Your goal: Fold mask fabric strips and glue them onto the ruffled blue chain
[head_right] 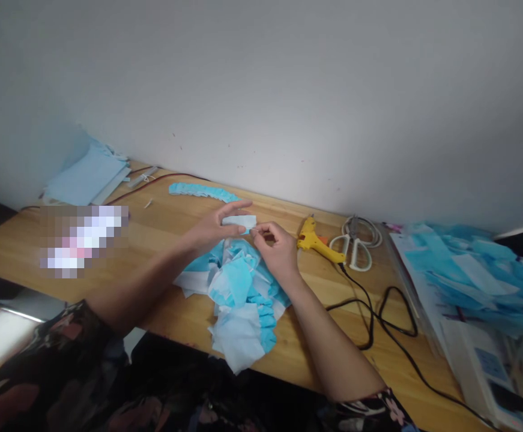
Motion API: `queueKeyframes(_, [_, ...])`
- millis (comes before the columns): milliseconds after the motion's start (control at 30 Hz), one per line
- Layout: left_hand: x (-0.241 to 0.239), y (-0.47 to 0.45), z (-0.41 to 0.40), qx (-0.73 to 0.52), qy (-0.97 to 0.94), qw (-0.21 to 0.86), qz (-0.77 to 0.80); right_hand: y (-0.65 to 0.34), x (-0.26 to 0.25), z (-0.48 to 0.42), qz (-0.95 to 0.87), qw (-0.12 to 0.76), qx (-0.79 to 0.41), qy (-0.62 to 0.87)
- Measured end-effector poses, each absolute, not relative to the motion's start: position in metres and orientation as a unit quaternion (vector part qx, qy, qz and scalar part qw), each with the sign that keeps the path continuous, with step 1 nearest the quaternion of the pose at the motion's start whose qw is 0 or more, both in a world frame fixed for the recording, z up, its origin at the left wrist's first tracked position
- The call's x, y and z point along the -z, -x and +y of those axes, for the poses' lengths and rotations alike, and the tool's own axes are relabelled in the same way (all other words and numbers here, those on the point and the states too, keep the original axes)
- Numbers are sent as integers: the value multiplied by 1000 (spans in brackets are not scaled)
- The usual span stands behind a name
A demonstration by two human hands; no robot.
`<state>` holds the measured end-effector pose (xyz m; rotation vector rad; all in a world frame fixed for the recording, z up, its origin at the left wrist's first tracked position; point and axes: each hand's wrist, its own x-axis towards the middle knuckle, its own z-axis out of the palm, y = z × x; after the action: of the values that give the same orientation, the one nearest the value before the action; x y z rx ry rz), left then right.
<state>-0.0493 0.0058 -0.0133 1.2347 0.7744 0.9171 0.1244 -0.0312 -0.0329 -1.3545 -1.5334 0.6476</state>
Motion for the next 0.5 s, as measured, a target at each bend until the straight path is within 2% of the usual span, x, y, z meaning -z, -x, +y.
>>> queueKeyframes(300, [12, 49, 2, -406, -579, 607, 363, -125, 37, -29, -623, 476, -288, 551])
queueKeyframes(500, [12, 47, 2, -429, -644, 538, 335, -128, 41, -23, -585, 497, -431, 474])
